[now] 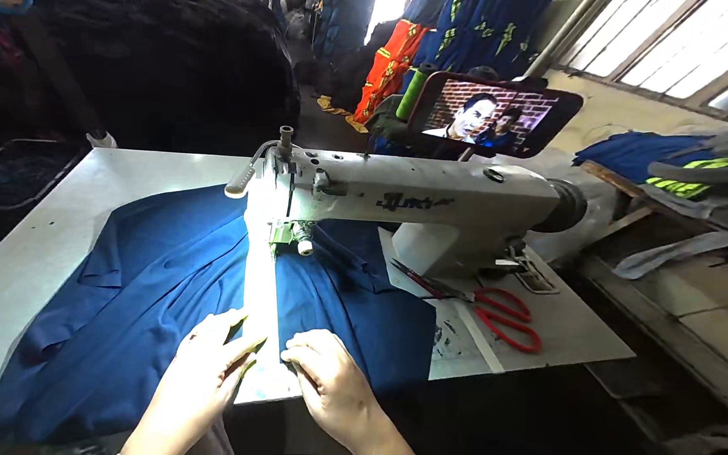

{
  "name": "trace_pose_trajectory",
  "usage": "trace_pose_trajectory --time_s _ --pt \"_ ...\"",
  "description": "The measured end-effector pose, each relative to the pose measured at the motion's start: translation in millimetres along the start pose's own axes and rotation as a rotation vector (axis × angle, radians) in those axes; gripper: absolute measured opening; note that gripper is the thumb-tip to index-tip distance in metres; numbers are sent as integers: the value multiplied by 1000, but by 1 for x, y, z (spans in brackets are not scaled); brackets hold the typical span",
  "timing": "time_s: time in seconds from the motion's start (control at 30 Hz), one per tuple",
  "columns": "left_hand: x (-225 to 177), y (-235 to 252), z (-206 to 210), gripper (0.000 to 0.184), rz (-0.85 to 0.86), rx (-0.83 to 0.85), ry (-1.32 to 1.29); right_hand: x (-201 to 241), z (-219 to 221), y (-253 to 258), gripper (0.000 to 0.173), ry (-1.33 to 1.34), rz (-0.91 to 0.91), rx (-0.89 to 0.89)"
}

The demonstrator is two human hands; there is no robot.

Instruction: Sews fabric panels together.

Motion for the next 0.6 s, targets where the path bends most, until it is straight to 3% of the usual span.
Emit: trace_pose_trajectory --time_s 0.3,0.43,0.6 --pt "-1 1 1 30 8 -24 36 0 -2 0 29 -31 -35 49" --pt "-14 -3 5 29 264 -192 100 2 -1 -2 27 -88 -65 40" --pt "-14 -13 -4 32 330 -32 62 12 6 2 27 -174 -71 25"
Point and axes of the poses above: each hand's wrist, its own y-axis towards the middle knuckle, its own z-axis out of the palm, x = y × z, the point moved 1 cm from there along y, towards the middle knuckle, and after that the axes turned 8 degrees about x, right-handed, at the moved point
